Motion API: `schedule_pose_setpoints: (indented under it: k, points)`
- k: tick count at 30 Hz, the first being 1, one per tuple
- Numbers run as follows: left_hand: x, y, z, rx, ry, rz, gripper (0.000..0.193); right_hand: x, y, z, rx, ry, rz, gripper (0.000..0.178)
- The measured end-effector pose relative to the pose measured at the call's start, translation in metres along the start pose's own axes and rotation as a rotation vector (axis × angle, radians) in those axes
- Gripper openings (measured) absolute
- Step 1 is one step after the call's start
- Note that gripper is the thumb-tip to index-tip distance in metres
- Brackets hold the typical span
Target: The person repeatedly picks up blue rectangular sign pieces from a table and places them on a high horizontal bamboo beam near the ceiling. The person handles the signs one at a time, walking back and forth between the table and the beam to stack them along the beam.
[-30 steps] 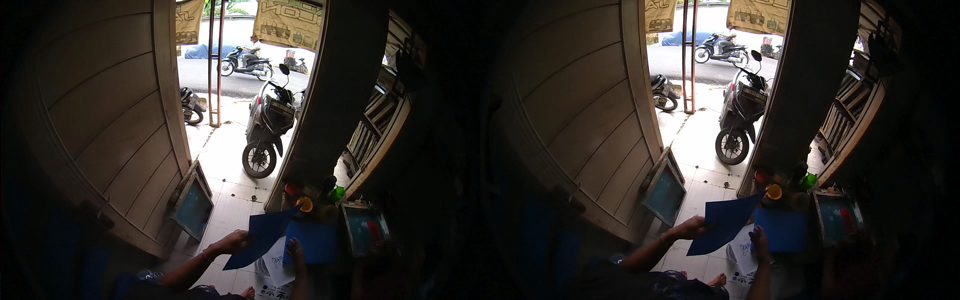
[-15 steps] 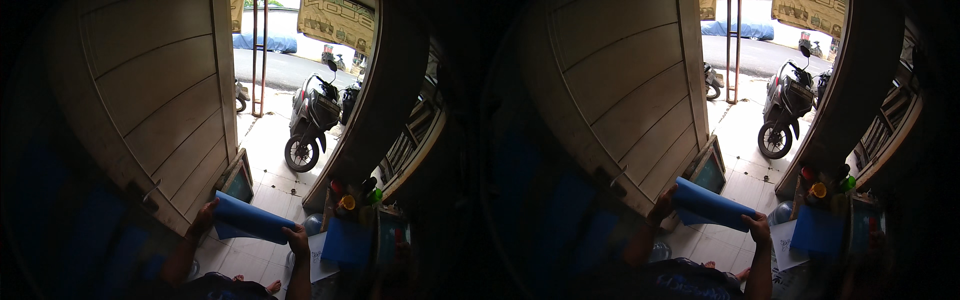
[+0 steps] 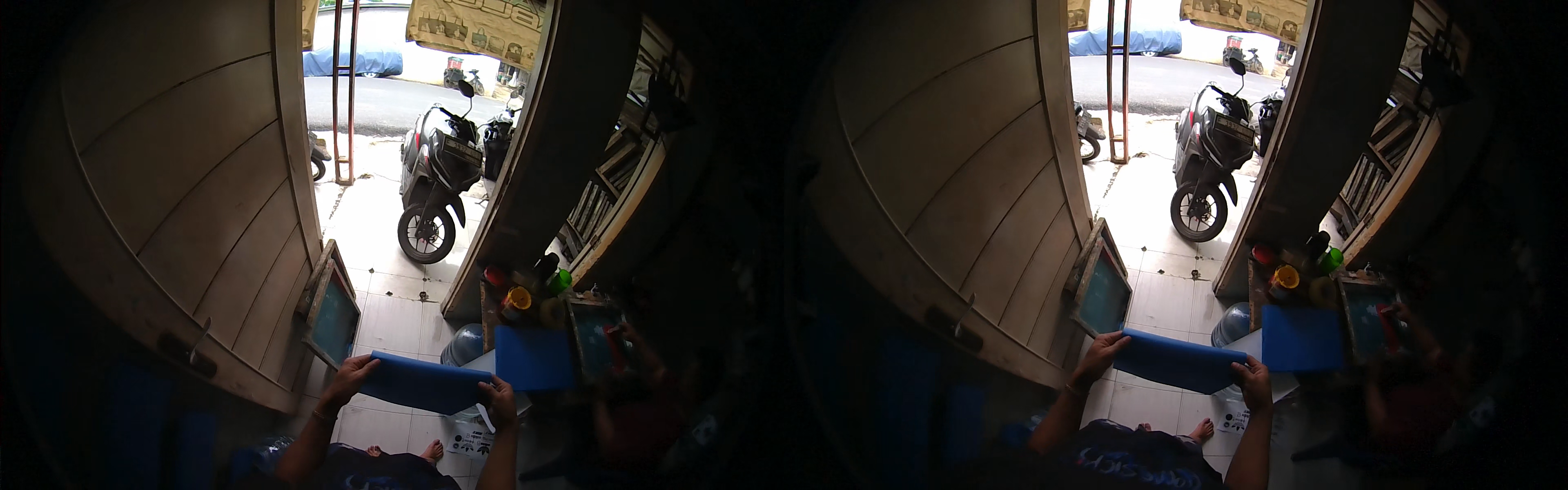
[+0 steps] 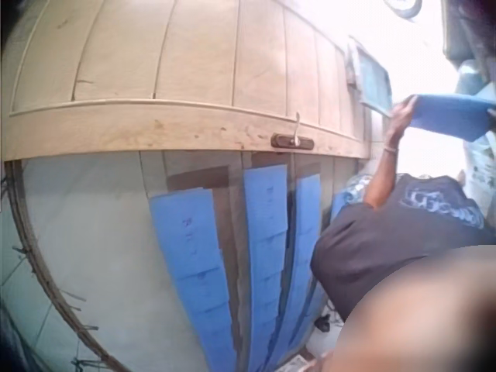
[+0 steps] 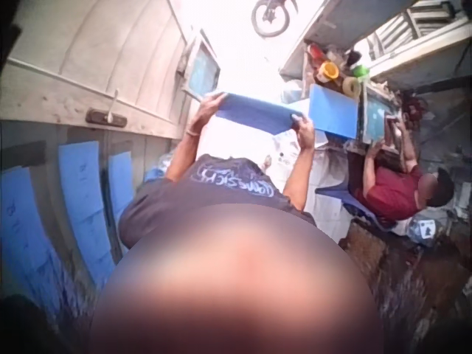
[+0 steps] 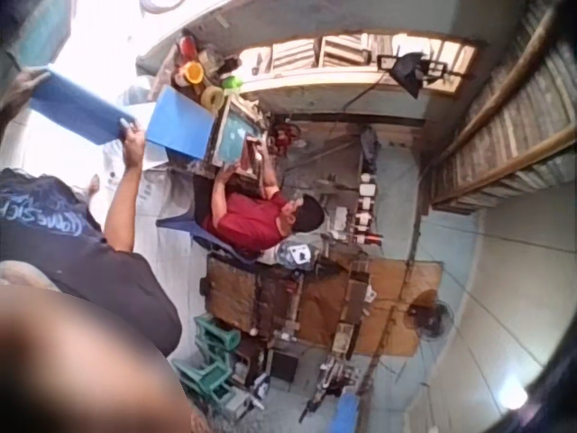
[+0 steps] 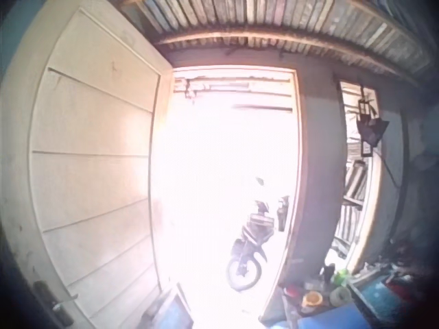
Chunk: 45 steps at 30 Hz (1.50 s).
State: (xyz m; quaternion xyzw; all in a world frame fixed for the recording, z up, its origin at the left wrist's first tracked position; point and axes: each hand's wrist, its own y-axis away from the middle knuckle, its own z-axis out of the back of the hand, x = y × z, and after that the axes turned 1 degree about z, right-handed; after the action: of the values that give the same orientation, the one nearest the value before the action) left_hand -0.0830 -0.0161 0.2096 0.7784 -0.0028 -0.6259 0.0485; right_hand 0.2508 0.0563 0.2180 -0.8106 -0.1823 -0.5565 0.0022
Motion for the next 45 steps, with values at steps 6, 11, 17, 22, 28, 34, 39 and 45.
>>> schedule_pose_setpoints:
  k: [6,11,17,22,28,34,39,45]
  points:
    - [-0.006,0.004,-0.002,0.055,-0.048,0.16,0.034,-0.006,0.023,0.005,-0.114,0.073,-0.113,0.027]
    - [-0.007,0.002,0.005,0.13,-0.377,0.18,0.035,-0.022,0.018,0.005,-0.145,0.063,-0.116,0.023]
    - [0.007,-0.004,0.017,-0.055,-0.367,0.101,0.038,-0.1,-0.006,0.046,-0.229,0.224,-0.287,0.021]
    - [0.024,0.0,0.045,-0.32,-0.364,0.178,0.038,-0.213,0.038,0.096,-0.412,0.351,-0.596,0.023]
    - [0.045,-0.01,0.065,-0.348,-0.431,0.236,0.041,-0.289,0.156,0.13,-0.771,0.312,-0.922,0.019]
    - [0.058,-0.034,0.041,-0.132,-1.0,-0.152,0.044,-0.296,0.218,0.137,-0.984,0.135,-0.875,0.021]
    - [0.05,-0.053,-0.007,-0.075,-0.922,-0.22,0.044,-0.29,0.206,0.131,-0.986,0.074,-0.821,0.021]
    - [0.037,-0.058,-0.045,-0.053,-0.651,-0.086,0.044,-0.281,0.181,0.127,-0.846,0.266,-0.794,0.018]
